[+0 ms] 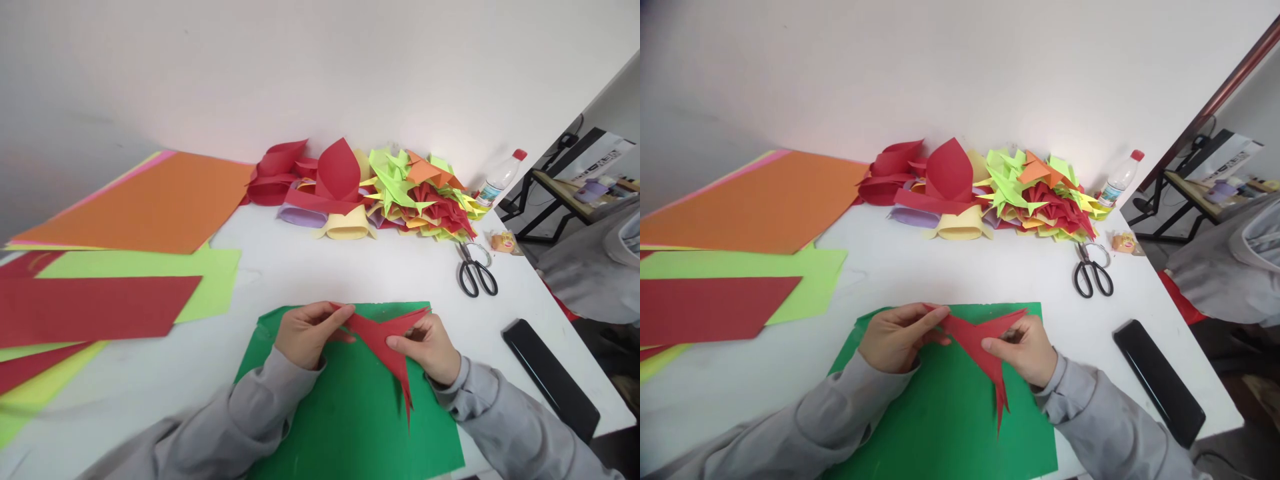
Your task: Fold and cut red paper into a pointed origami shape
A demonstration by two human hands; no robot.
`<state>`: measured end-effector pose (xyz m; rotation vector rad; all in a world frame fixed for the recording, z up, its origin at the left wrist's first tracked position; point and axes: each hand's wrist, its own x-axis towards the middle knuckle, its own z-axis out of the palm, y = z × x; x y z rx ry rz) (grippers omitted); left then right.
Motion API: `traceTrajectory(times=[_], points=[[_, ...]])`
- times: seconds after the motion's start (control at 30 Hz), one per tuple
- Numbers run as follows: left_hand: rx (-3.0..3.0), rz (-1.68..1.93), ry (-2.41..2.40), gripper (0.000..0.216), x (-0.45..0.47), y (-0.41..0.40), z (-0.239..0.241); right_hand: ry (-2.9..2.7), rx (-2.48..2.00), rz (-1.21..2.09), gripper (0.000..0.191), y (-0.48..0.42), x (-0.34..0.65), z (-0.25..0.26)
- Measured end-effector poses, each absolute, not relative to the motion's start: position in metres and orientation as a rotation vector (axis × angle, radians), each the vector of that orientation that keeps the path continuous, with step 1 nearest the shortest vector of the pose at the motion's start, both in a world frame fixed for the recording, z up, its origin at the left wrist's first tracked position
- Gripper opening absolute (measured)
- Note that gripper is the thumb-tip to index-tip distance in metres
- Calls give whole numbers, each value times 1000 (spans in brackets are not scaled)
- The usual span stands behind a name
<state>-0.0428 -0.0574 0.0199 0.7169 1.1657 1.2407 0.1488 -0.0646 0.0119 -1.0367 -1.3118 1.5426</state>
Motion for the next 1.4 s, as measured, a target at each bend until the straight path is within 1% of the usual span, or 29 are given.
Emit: traceTrajectory(times=[0.1, 0.27, 0.5, 0.7, 0.83, 0.9, 0.97, 1.1, 1.23, 1.4], points=[[708, 1237, 1131, 28, -44, -56, 22, -1310, -1015, 1581, 22, -63, 149, 12], [665, 1226, 1049, 28, -49, -55, 22, -1291, -1011, 1611, 26, -62, 149, 14], [634, 1214, 879, 26, -52, -56, 20, -1293, -1004, 1630, 22, -62, 149, 16], [600, 1274, 943, 25, -62, -44, 15, -1262, -1022, 1631, 26, -60, 150, 15], [595, 1195, 882, 40, -56, -49, 10, -1267, -993, 1639, 25, -60, 149, 16], [631, 1205, 933, 36, -46, -59, 10, -1274, -972, 1660, 23, -60, 148, 17], [699, 1140, 988, 32, -34, -70, 11, -1291, -931, 1692, 22, -60, 148, 19], [828, 1070, 1001, 18, -22, -80, 14, -1314, -895, 1746, 22, -61, 149, 17], [855, 1067, 963, 14, -26, -76, 11, -1332, -941, 1697, 27, -61, 150, 13], [900, 1082, 971, 13, -31, -74, 8, -1236, -1050, 1536, 41, -58, 147, 12]])
